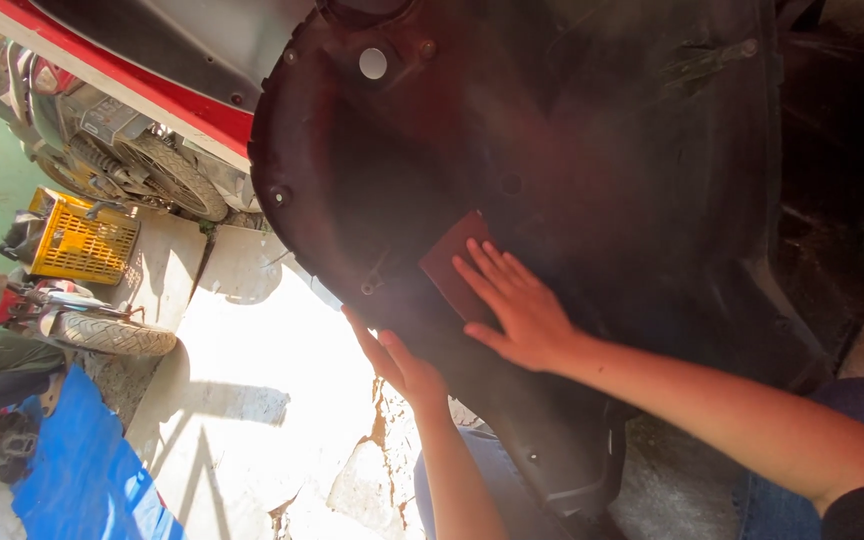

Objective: The person sands the inner surface of a motorcycle plastic body panel using sandpaper.

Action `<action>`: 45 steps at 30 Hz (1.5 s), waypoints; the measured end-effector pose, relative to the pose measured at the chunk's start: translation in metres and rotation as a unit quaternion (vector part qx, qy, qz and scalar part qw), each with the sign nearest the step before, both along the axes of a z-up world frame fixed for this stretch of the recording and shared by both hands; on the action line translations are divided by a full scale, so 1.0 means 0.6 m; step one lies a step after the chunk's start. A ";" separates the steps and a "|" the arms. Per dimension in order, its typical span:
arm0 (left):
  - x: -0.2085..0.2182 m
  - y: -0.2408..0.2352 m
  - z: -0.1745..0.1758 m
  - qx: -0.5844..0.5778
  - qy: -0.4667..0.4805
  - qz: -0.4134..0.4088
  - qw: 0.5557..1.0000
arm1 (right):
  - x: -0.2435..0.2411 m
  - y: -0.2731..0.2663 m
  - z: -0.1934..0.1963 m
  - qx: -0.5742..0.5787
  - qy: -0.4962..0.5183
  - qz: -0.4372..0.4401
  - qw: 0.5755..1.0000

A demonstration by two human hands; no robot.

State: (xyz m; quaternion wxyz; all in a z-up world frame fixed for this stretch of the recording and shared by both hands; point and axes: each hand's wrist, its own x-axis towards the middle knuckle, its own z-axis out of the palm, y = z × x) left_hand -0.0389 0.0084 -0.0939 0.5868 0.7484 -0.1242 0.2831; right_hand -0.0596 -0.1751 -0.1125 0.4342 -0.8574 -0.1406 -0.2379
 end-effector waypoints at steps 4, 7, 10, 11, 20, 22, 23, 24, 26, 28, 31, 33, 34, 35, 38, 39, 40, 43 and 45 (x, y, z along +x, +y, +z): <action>-0.005 0.001 0.000 -0.014 0.006 -0.014 1.000 | 0.032 -0.076 -0.021 -0.125 0.036 -0.097 0.987; -0.003 0.000 -0.002 -0.037 0.015 -0.027 0.999 | 0.004 -0.061 -0.020 -0.121 0.043 -0.115 0.985; 0.000 -0.002 -0.001 -0.045 0.015 -0.029 0.998 | -0.053 -0.019 -0.004 -0.030 0.057 0.009 0.998; 0.001 -0.001 0.000 -0.041 0.011 -0.026 0.999 | -0.075 -0.005 0.002 0.023 0.081 0.100 0.991; -0.004 -0.002 -0.002 -0.038 0.012 -0.029 0.999 | -0.018 -0.066 -0.005 -0.140 0.098 -0.178 0.969; -0.006 -0.007 0.003 -0.032 0.013 -0.023 0.999 | -0.048 -0.024 -0.006 -0.077 0.082 -0.092 0.989; -0.007 -0.006 0.006 -0.026 0.012 -0.016 0.999 | -0.062 0.000 -0.007 -0.012 0.061 -0.004 0.998; -0.006 -0.008 0.003 -0.024 0.014 -0.016 0.999 | -0.063 0.000 -0.013 -0.010 0.063 -0.003 0.998; -0.004 -0.005 0.000 -0.014 0.004 -0.008 1.000 | -0.064 0.006 -0.022 0.060 0.092 0.089 0.990; -0.005 -0.005 -0.002 -0.006 0.002 0.001 1.000 | -0.030 -0.028 -0.048 0.012 0.100 0.020 0.995; -0.004 0.000 -0.005 -0.002 0.000 0.009 1.000 | -0.019 -0.041 -0.043 -0.041 0.102 -0.077 0.991; -0.003 -0.003 -0.004 -0.005 0.003 0.006 1.000 | -0.036 -0.021 -0.026 -0.044 0.098 -0.108 0.988; -0.003 -0.006 -0.003 -0.012 0.007 0.003 1.000 | -0.051 0.000 -0.017 0.036 0.095 -0.021 0.995; -0.004 -0.006 0.000 -0.017 0.010 0.000 1.000 | -0.065 0.024 -0.007 0.118 0.090 0.068 0.987; -0.002 -0.001 -0.002 -0.006 0.013 0.009 1.000 | -0.068 0.029 0.011 0.129 0.070 0.179 0.973; -0.005 -0.003 -0.001 -0.006 0.011 0.012 1.000 | -0.048 0.015 0.001 0.128 0.069 0.182 0.972; -0.009 -0.004 0.001 -0.013 0.017 0.009 1.000 | -0.029 0.002 -0.008 0.076 0.080 0.116 0.987; -0.010 -0.006 0.004 -0.028 0.020 0.001 0.999 | 0.000 -0.011 -0.002 0.019 0.089 0.010 0.996; -0.006 -0.003 0.003 -0.036 0.018 -0.003 0.999 | -0.007 0.004 0.021 0.015 0.090 -0.029 0.995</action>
